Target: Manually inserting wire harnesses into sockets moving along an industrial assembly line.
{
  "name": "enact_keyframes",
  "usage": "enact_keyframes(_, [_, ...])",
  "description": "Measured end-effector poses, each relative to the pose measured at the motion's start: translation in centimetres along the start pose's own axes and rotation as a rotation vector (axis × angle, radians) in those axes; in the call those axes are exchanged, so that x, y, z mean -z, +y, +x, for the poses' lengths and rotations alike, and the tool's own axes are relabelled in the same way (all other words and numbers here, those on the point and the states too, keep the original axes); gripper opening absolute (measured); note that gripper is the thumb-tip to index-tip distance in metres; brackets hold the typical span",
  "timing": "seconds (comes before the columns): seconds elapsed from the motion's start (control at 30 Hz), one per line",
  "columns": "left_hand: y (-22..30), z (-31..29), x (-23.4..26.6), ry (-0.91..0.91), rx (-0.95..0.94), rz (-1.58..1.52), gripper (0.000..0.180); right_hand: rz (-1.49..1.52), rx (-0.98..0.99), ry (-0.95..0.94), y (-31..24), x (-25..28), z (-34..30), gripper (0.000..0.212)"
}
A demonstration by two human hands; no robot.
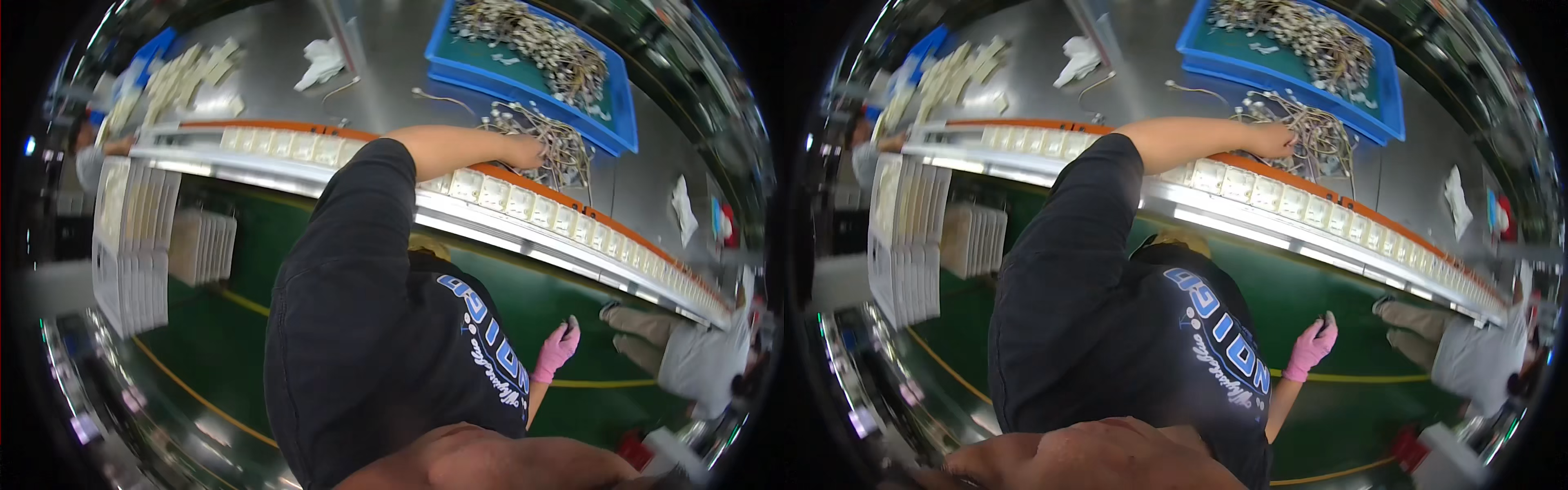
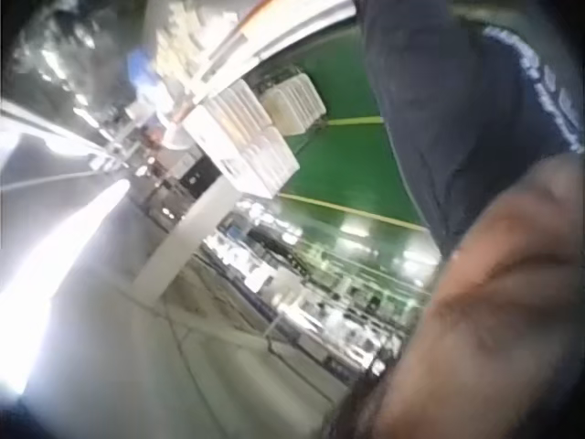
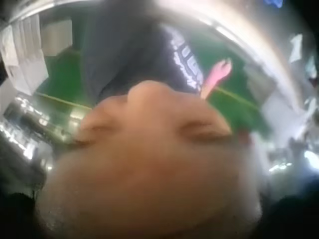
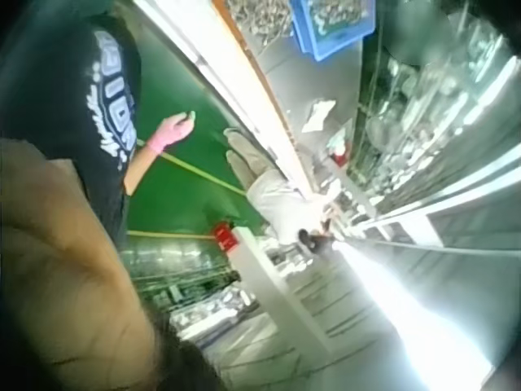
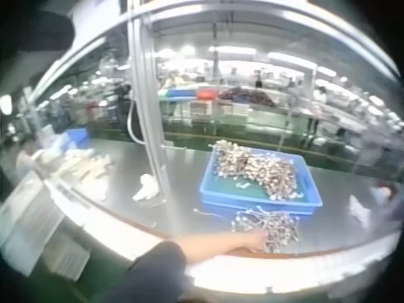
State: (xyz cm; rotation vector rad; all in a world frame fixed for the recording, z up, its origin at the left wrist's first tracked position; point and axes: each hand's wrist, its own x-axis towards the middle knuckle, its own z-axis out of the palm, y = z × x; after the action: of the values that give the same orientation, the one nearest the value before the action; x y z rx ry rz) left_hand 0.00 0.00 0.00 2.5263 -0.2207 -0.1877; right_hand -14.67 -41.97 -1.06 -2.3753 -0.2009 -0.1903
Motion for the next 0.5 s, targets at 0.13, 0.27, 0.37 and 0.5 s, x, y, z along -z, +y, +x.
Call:
enact_keyframes(0.13, [0.9, -2.1, 1.3, -0.034, 0.105, 0.171, 0.028, -0.061, 0.219, -0.076, -1.8, -0.1, 5.3, 0.022])
enact_keyframes(0.27, [2.0, -2.4, 5.1, 0.446, 0.186, 0.523, 0.024, 0.109, 0.285, -0.056, -2.7, -2.1, 9.8, 0.020])
enact_keyframes(0.37, [1.6, -1.3, 9.3, 0.328, 0.113, -0.254, 0.021, 0.080, 0.420, -0.088, -4.3, -2.3, 11.9, 0.019])
enact_keyframes(0.5, [2.4, 1.8, 8.3, 0.333, 0.088, -0.870, 0.031, 0.192, 0.319, -0.141, -4.8, -1.6, 14.6, 0.020])
